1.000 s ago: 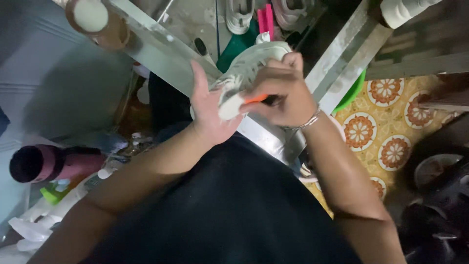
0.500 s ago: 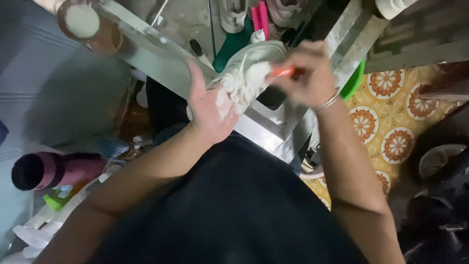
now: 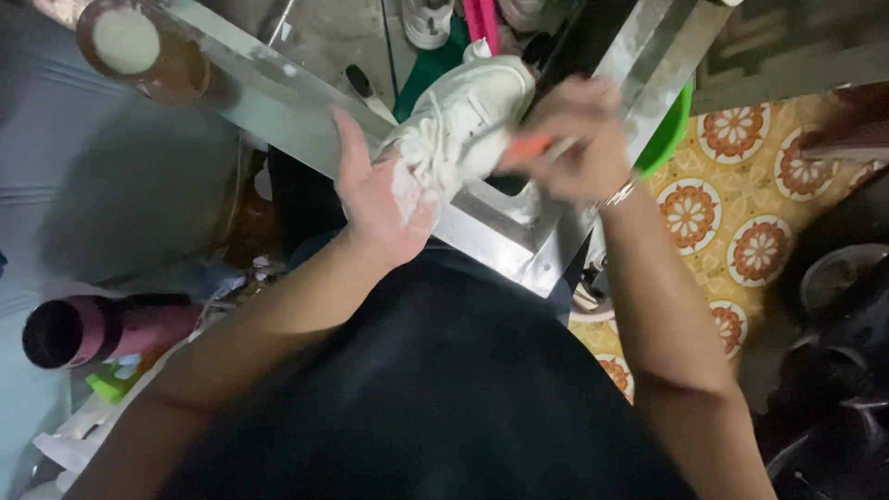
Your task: Cleaning and scrubbing white sneakers in a sink with water and detergent.
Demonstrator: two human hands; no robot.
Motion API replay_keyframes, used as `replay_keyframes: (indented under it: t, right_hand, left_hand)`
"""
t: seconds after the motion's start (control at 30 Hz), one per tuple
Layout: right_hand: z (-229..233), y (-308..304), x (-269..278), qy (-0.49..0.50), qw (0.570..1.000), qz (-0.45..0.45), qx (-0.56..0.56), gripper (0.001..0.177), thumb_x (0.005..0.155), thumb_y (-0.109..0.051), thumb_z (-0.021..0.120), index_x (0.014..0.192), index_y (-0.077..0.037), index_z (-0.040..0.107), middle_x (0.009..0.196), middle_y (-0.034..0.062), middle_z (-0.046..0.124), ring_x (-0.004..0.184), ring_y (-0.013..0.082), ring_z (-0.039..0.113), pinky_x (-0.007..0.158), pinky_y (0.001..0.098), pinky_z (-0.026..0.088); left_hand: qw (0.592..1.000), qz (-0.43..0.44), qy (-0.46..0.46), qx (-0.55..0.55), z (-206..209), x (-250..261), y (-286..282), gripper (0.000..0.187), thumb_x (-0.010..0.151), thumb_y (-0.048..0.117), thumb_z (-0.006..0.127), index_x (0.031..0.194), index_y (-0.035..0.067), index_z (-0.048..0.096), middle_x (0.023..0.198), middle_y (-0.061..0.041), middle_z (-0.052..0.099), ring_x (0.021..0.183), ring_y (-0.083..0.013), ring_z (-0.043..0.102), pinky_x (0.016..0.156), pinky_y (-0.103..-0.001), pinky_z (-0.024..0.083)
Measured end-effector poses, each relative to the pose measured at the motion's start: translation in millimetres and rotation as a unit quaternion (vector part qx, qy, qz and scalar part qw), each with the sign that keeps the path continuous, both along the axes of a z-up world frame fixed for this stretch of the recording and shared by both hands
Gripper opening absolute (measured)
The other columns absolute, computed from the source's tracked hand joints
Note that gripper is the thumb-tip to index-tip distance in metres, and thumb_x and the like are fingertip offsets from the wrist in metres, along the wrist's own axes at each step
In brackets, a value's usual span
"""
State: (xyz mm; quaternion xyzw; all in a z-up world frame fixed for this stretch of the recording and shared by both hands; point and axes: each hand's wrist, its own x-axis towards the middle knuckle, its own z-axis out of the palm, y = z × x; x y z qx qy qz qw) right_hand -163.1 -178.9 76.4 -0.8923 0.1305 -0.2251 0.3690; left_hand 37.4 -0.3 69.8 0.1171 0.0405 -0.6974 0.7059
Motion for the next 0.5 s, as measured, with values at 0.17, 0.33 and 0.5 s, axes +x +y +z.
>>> replay_keyframes:
  t: [0.17, 0.33, 0.5]
  right_hand:
    - [27.2, 26.2, 22.5, -0.001, 0.999, 0.007, -0.04, 0.017, 0.085, -0.027, 0.091, 0.094, -0.019, 0.078, 0.098, -0.0028, 0.074, 0.094, 0.0167, 0.066, 0.093, 0.037, 0.037]
    - [8.6, 10.8, 8.6, 0.011, 0.999, -0.009, -0.048, 0.019, 0.083, -0.027, 0.094, 0.089, -0.017, 0.078, 0.093, -0.0011, 0.074, 0.09, 0.0166, 0.067, 0.094, 0.0397, 0.034]
    - [22.5, 49.4, 30.9, -0.012, 0.996, -0.061, -0.064, 0.023, 0.081, -0.028, 0.094, 0.088, -0.014, 0.077, 0.085, 0.0022, 0.07, 0.087, 0.022, 0.065, 0.094, 0.0379, 0.04]
  left_hand:
    - [1.0, 0.006, 0.002, -0.009, -1.3, -0.3, -3.2, 0.115, 0.093, 0.084, 0.031, 0.16, -0.009, 0.036, 0.159, -0.02, 0.049, 0.148, -0.0328, 0.047, 0.127, -0.042, 0.035]
    - [0.999, 0.001, -0.009, -0.034, -2.1, -4.3, 1.5, 0.114, 0.094, 0.083, 0.03, 0.16, -0.01, 0.035, 0.159, -0.021, 0.048, 0.149, -0.0336, 0.046, 0.129, -0.044, 0.034]
    - [0.997, 0.007, -0.033, -0.063, -10.1, -3.3, 2.7, 0.111, 0.096, 0.082, 0.03, 0.161, -0.009, 0.033, 0.16, -0.022, 0.047, 0.147, -0.0371, 0.047, 0.127, -0.049, 0.034]
